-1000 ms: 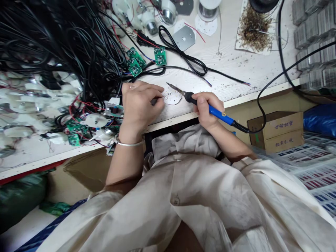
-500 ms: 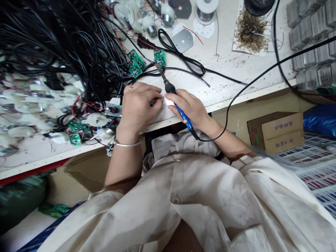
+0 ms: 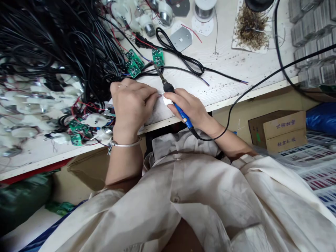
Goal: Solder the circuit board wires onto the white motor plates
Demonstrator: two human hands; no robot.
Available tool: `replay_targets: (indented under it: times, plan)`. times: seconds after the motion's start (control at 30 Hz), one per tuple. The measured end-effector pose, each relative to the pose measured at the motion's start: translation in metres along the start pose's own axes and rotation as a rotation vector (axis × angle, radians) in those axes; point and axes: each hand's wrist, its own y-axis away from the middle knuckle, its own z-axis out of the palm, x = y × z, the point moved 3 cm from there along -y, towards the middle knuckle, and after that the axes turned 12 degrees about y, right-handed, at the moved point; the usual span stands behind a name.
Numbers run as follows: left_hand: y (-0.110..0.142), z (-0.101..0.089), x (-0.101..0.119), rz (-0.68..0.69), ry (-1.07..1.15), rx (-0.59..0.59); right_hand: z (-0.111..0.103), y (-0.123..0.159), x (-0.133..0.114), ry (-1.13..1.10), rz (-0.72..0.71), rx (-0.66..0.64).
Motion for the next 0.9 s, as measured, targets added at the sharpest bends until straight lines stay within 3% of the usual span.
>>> replay_targets:
  times: [0.37,0.53,0.6,0.77,0.9]
  plan:
    - [0.000,-0.002,0.000,0.069,0.058,0.062,0.002,-0.005,0.000,-0.096,-0.026,-0.029]
    - [-0.003,0.000,0.003,0.065,0.073,0.014,-0.003,-0.007,0.000,-0.161,0.001,-0.023]
    - [-0.004,0.001,0.003,0.059,0.093,0.001,-0.007,-0.005,-0.001,-0.204,0.014,0.035]
    - [-0.004,0.004,-0.001,0.017,0.095,-0.064,-0.015,0.013,0.004,-0.316,0.266,0.238]
    - [-0.005,0.005,-0.002,0.024,0.099,-0.065,-0.014,0.022,0.009,-0.385,0.397,0.284]
